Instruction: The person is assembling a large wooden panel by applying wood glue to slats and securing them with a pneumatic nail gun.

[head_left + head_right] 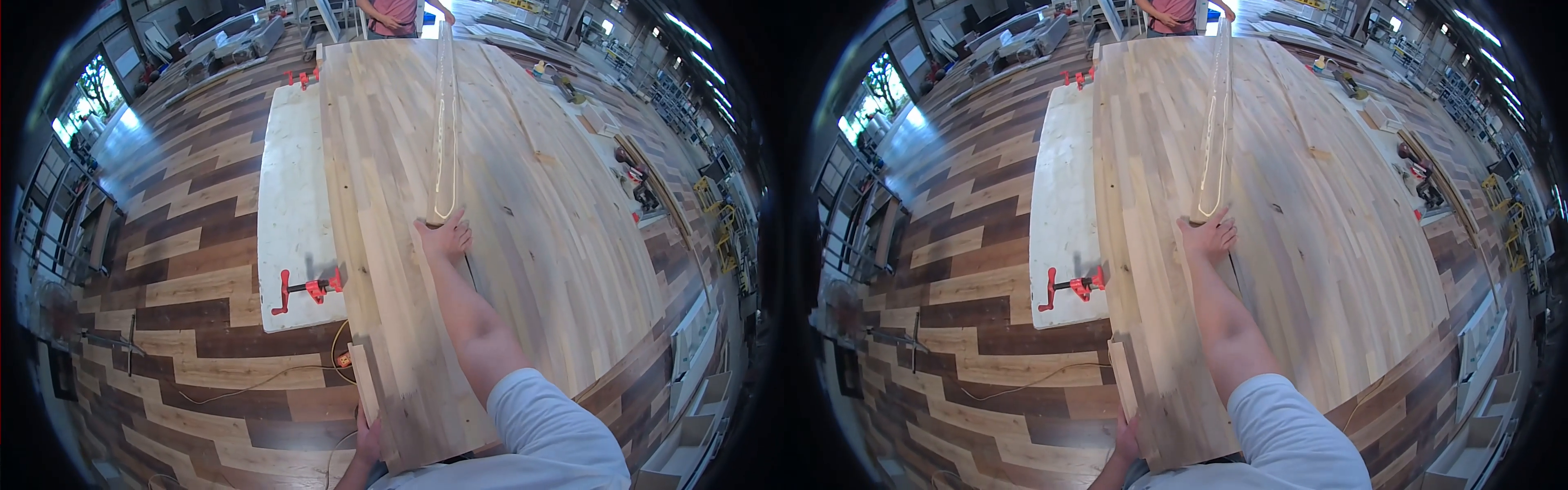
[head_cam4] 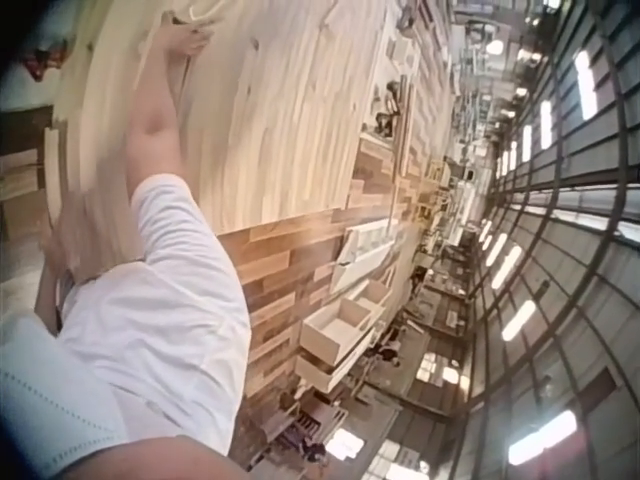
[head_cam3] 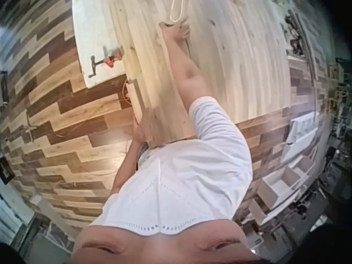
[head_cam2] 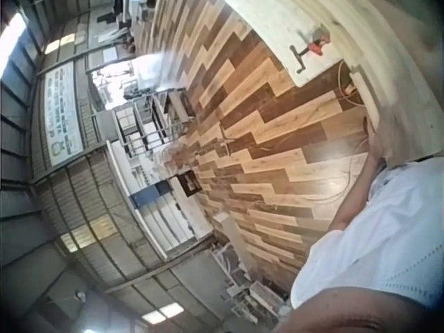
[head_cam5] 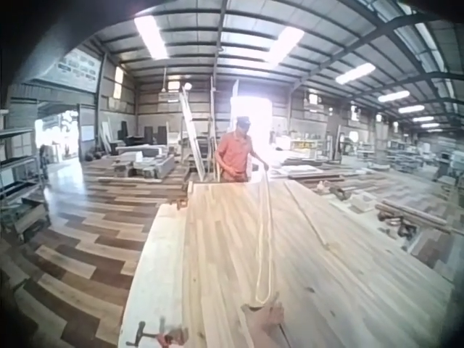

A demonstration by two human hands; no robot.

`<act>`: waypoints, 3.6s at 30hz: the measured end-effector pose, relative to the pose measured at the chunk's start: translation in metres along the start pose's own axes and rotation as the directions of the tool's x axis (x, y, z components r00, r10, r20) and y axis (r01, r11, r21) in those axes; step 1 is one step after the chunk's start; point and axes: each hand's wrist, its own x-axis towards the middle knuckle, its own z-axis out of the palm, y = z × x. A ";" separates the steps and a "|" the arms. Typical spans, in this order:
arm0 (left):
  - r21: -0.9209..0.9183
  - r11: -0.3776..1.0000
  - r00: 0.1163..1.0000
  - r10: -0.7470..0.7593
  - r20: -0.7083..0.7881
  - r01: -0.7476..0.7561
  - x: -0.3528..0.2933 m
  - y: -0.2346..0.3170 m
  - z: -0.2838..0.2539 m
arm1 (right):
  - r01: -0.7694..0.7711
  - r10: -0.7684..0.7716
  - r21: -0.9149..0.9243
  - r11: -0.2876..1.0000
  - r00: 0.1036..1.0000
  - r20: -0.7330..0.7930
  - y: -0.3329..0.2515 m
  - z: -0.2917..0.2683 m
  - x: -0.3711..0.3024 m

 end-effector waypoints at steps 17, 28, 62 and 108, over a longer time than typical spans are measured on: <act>0.709 0.684 0.745 0.560 -0.363 -0.169 -0.002 0.048 -0.006 | 0.082 -0.079 -0.005 0.997 0.975 0.208 0.065 -0.054 -0.014; 0.335 0.935 0.980 0.054 0.194 -0.118 0.150 0.099 0.161 | 0.065 -0.094 0.099 0.993 0.941 0.324 0.117 -0.101 -0.057; -0.377 0.904 0.949 -0.086 0.303 0.203 0.049 0.112 0.203 | -0.107 -0.272 0.862 0.495 0.924 0.270 0.185 -0.231 -0.185; -0.555 0.825 0.805 0.257 0.535 0.106 -0.038 0.189 0.248 | -0.051 -0.631 0.906 -0.419 0.734 -0.251 0.292 -0.322 -0.307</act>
